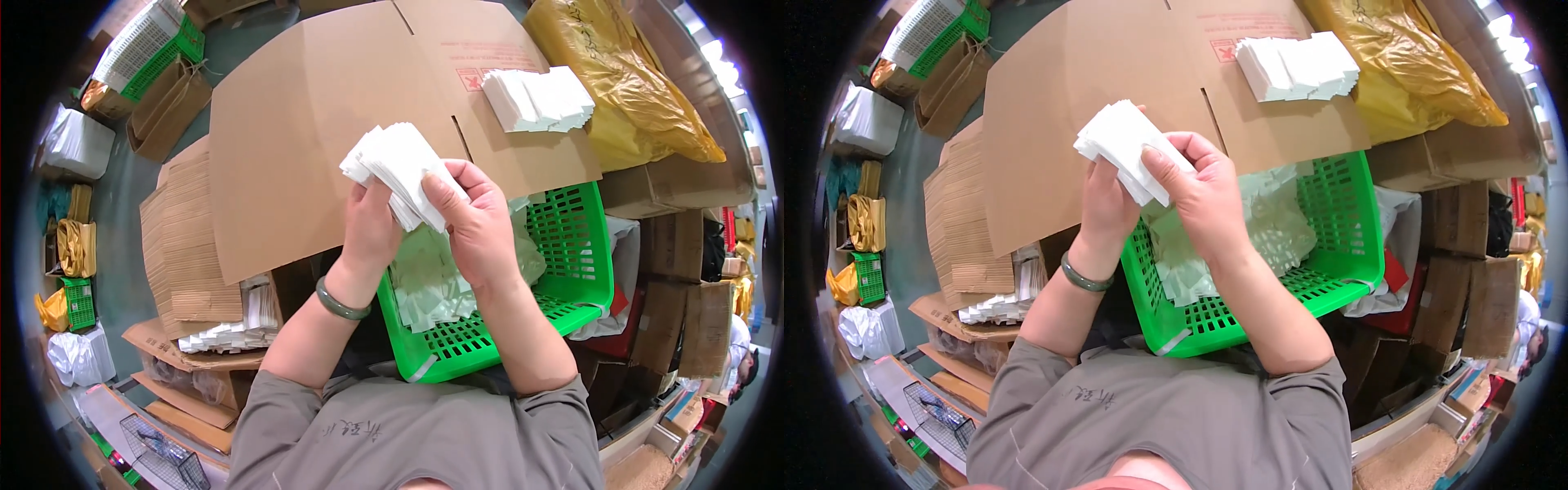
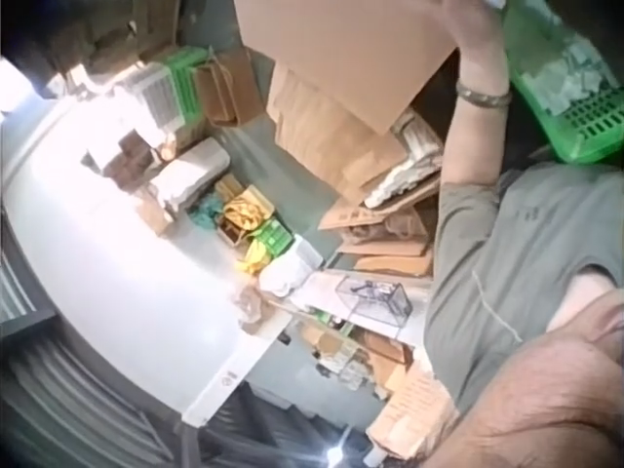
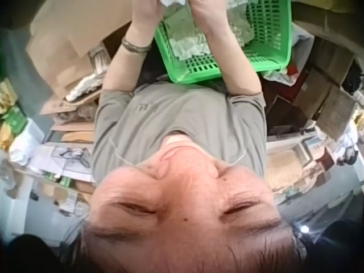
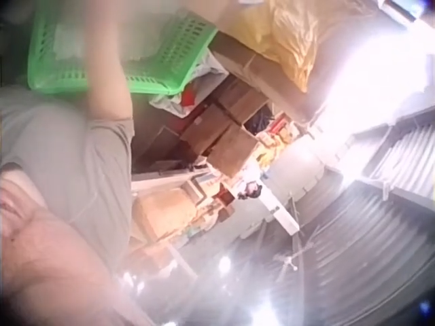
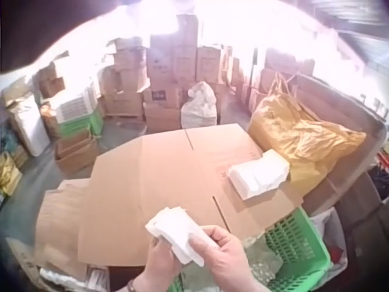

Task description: Sorting and stacking small white rectangular sheets from a plastic basket onto a workspace.

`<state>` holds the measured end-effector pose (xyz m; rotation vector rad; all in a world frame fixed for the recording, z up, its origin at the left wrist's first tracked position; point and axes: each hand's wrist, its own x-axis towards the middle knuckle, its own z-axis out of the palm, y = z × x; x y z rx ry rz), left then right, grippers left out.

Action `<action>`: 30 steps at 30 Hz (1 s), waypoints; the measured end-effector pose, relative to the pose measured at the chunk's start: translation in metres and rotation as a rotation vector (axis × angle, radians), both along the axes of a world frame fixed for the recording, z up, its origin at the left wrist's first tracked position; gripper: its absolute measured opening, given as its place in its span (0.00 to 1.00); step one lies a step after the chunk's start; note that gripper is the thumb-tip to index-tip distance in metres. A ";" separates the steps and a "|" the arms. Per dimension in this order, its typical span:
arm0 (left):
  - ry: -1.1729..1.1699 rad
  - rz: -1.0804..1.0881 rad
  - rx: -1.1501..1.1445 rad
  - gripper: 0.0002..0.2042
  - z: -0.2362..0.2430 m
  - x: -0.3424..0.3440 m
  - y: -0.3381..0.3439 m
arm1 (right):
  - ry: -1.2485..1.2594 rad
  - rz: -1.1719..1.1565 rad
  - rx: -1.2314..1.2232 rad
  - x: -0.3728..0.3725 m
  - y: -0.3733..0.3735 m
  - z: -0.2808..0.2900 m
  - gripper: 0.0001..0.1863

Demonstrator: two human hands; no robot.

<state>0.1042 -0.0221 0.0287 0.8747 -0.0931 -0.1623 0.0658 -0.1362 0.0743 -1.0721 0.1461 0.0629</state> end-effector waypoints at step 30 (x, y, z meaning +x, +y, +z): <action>-0.220 -0.194 -0.052 0.43 0.008 0.010 0.016 | -0.048 0.159 -0.459 -0.004 -0.004 0.015 0.24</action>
